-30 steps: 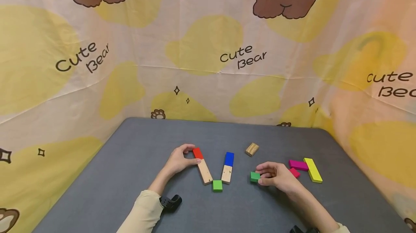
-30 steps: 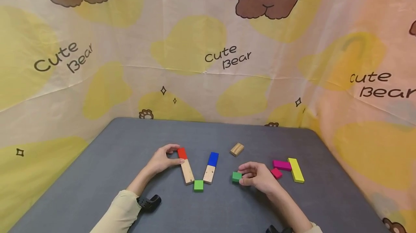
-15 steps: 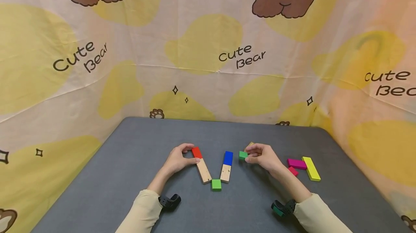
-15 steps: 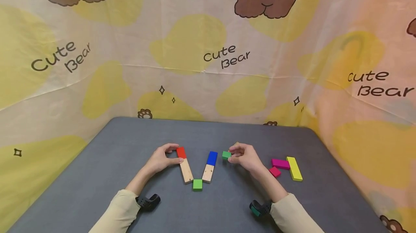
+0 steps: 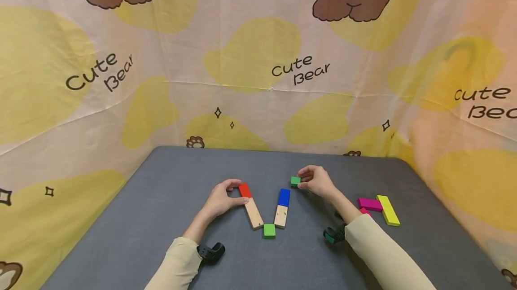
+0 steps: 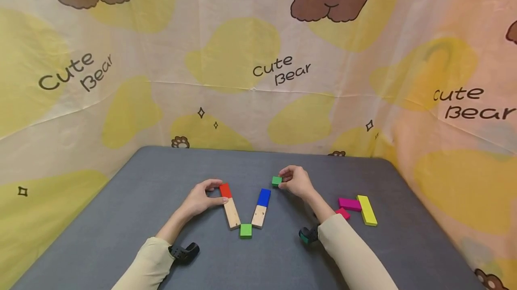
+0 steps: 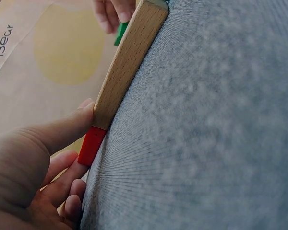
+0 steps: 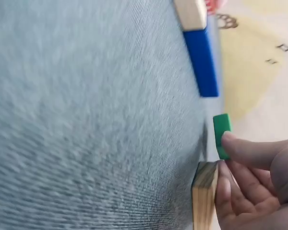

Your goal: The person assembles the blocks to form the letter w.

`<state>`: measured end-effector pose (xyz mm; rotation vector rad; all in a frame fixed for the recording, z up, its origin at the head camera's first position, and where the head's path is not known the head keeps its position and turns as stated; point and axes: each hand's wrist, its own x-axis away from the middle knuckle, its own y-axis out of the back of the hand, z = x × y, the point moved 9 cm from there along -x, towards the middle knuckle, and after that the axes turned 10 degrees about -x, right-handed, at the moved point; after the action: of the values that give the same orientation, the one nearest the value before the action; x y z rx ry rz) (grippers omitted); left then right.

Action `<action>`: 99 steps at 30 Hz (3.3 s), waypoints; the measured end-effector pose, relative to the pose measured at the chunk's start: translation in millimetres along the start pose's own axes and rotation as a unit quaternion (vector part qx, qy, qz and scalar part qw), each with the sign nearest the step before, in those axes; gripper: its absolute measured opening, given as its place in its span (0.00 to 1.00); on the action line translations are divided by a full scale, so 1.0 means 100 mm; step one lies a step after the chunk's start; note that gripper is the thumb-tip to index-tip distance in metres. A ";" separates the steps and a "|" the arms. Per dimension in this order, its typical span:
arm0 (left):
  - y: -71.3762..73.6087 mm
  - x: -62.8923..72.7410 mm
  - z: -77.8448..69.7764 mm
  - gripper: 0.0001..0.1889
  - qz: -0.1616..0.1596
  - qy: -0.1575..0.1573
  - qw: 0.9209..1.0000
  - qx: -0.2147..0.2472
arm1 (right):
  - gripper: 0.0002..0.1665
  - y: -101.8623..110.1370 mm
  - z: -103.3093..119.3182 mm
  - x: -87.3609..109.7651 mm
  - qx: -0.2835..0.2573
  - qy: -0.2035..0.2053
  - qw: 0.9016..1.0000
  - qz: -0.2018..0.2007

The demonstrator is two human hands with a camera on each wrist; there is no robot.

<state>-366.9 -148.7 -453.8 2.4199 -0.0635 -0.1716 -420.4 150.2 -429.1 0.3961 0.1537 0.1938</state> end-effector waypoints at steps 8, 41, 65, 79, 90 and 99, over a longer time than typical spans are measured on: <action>-0.01 0.00 0.00 0.31 0.000 0.001 1.000 0.003 | 0.20 -0.08 -0.07 -0.09 0.023 0.003 0.998 0.056; -0.01 -0.02 0.01 0.32 -0.003 0.000 1.000 -0.001 | 0.21 -0.10 -0.17 -0.10 -0.017 0.010 0.991 0.133; -0.02 -0.02 0.03 0.32 -0.004 0.001 1.000 -0.006 | 0.31 -0.13 -0.13 -0.07 -0.026 0.004 0.990 0.136; -0.03 -0.02 0.03 0.32 -0.003 0.002 1.000 -0.004 | 0.31 -0.11 -0.17 -0.05 -0.037 0.001 0.990 0.139; -0.05 -0.02 0.04 0.32 0.000 -0.002 1.000 0.005 | 0.29 -0.11 -0.16 -0.05 -0.033 0.019 0.993 0.109; -0.05 -0.03 0.04 0.33 0.006 0.002 1.000 0.004 | 0.34 -0.09 -0.12 -0.03 -0.027 0.016 0.992 0.120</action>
<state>-370.0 -147.3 -459.3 2.4267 -0.0764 -0.1603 -423.8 145.6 -443.8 0.3564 0.1321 0.4417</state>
